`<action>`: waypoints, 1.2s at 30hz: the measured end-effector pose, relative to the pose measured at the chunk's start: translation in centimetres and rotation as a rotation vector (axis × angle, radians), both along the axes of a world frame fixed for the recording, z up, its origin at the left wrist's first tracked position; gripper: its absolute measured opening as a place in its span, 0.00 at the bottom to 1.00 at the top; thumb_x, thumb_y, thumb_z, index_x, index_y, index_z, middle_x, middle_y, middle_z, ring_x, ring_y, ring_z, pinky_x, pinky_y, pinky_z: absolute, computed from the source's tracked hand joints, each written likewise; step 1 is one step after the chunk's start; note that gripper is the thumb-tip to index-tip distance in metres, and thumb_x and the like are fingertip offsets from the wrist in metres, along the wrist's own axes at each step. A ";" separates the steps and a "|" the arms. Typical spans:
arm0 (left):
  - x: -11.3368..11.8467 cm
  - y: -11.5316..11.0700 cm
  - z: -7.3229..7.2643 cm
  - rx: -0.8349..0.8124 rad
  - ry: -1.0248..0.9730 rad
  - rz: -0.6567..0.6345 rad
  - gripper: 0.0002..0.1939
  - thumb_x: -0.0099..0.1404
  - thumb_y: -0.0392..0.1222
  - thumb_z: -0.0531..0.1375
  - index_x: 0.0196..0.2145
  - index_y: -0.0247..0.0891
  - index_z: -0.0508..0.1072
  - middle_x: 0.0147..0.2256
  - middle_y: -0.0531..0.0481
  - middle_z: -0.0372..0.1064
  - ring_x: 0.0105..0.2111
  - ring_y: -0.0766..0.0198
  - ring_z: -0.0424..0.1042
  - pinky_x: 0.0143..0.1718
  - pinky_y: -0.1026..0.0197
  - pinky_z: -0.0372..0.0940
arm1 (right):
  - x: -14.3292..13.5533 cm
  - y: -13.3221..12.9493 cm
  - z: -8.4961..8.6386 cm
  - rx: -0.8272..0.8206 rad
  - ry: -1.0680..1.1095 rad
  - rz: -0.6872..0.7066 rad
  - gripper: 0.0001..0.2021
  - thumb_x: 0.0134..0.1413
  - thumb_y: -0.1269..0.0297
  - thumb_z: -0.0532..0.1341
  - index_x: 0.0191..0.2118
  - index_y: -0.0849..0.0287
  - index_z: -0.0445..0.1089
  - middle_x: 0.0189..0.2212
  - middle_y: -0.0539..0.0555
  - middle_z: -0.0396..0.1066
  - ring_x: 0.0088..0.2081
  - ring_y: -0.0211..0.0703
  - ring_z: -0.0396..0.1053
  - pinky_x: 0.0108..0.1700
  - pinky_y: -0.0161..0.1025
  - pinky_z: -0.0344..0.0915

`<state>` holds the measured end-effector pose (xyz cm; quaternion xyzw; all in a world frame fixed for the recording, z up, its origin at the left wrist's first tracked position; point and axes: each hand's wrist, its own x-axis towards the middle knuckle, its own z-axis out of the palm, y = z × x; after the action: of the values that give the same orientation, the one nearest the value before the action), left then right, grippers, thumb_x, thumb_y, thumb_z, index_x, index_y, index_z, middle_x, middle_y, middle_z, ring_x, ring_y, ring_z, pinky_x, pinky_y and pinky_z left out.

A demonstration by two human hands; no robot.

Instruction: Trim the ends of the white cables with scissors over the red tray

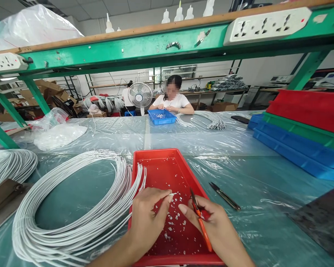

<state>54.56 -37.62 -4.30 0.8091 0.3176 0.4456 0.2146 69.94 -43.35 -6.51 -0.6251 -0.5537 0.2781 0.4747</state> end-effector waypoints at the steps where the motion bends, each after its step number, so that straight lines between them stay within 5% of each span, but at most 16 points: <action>1: 0.1 -0.1 0.1 0.044 0.030 0.003 0.07 0.61 0.34 0.57 0.35 0.39 0.75 0.31 0.51 0.74 0.31 0.61 0.69 0.34 0.57 0.62 | -0.1 0.0 0.2 0.051 0.093 -0.008 0.16 0.48 0.54 0.60 0.20 0.58 0.57 0.19 0.45 0.53 0.23 0.35 0.52 0.25 0.31 0.52; 5: 0.3 -0.6 0.1 0.209 0.163 -0.010 0.07 0.61 0.33 0.56 0.32 0.38 0.75 0.27 0.50 0.73 0.27 0.60 0.66 0.30 0.57 0.59 | -0.9 0.1 0.6 0.135 0.270 -0.051 0.10 0.43 0.58 0.65 0.26 0.59 0.68 0.22 0.47 0.64 0.26 0.38 0.62 0.30 0.30 0.59; 9: 0.2 -1.3 -0.1 0.144 0.105 -0.048 0.09 0.62 0.33 0.55 0.37 0.35 0.74 0.33 0.44 0.72 0.31 0.60 0.69 0.32 0.59 0.61 | -1.1 0.0 0.6 0.135 0.302 -0.092 0.10 0.43 0.58 0.66 0.24 0.59 0.70 0.19 0.46 0.63 0.24 0.36 0.61 0.26 0.29 0.58; 11: 0.0 -1.8 0.0 -0.057 0.041 -0.075 0.10 0.63 0.37 0.54 0.36 0.33 0.74 0.32 0.43 0.71 0.31 0.60 0.69 0.32 0.61 0.62 | -1.0 0.0 0.6 0.147 0.306 -0.118 0.10 0.42 0.58 0.67 0.24 0.59 0.70 0.20 0.46 0.65 0.23 0.36 0.61 0.25 0.29 0.57; 16: 0.0 -2.6 -0.1 -0.968 -0.247 -0.302 0.17 0.63 0.49 0.54 0.32 0.32 0.75 0.27 0.47 0.70 0.20 0.69 0.66 0.21 0.67 0.60 | -1.6 -0.4 0.3 0.200 0.289 -0.160 0.10 0.44 0.58 0.66 0.24 0.59 0.69 0.18 0.47 0.64 0.22 0.37 0.62 0.25 0.31 0.59; 21: 0.6 -2.2 -0.8 -1.332 -0.754 -0.323 0.11 0.57 0.43 0.62 0.32 0.30 0.74 0.23 0.50 0.69 0.22 0.72 0.66 0.27 0.71 0.62 | -2.7 -0.7 -0.3 0.252 0.205 -0.066 0.10 0.48 0.58 0.64 0.25 0.59 0.70 0.20 0.49 0.67 0.23 0.38 0.63 0.26 0.32 0.60; 26: 0.2 -1.7 -0.9 -1.199 -0.779 -0.308 0.10 0.60 0.42 0.60 0.28 0.30 0.71 0.22 0.51 0.67 0.21 0.72 0.66 0.25 0.69 0.62 | -2.5 -1.2 0.0 0.223 0.104 0.036 0.10 0.49 0.59 0.63 0.24 0.59 0.67 0.21 0.49 0.66 0.24 0.38 0.63 0.28 0.32 0.59; 31: -0.9 -1.2 -0.3 -0.980 -0.660 -0.225 0.10 0.63 0.42 0.56 0.29 0.32 0.68 0.22 0.51 0.68 0.19 0.70 0.66 0.23 0.68 0.61 | -2.0 -1.5 -0.1 -0.078 0.317 0.423 0.24 0.45 0.39 0.57 0.28 0.60 0.64 0.20 0.49 0.59 0.22 0.36 0.56 0.25 0.32 0.54; 36: -1.5 -0.8 -0.1 -0.882 -0.595 -0.193 0.11 0.63 0.43 0.56 0.29 0.31 0.68 0.21 0.52 0.67 0.18 0.71 0.65 0.23 0.68 0.60 | -2.1 -0.9 -0.7 -0.322 0.296 0.760 0.36 0.41 0.27 0.43 0.16 0.60 0.58 0.14 0.48 0.53 0.18 0.33 0.51 0.20 0.33 0.44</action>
<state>53.10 -38.38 -4.37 0.5066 0.3244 0.4580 0.6545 67.81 -44.26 -7.25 -0.3964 -0.6201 0.6023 0.3092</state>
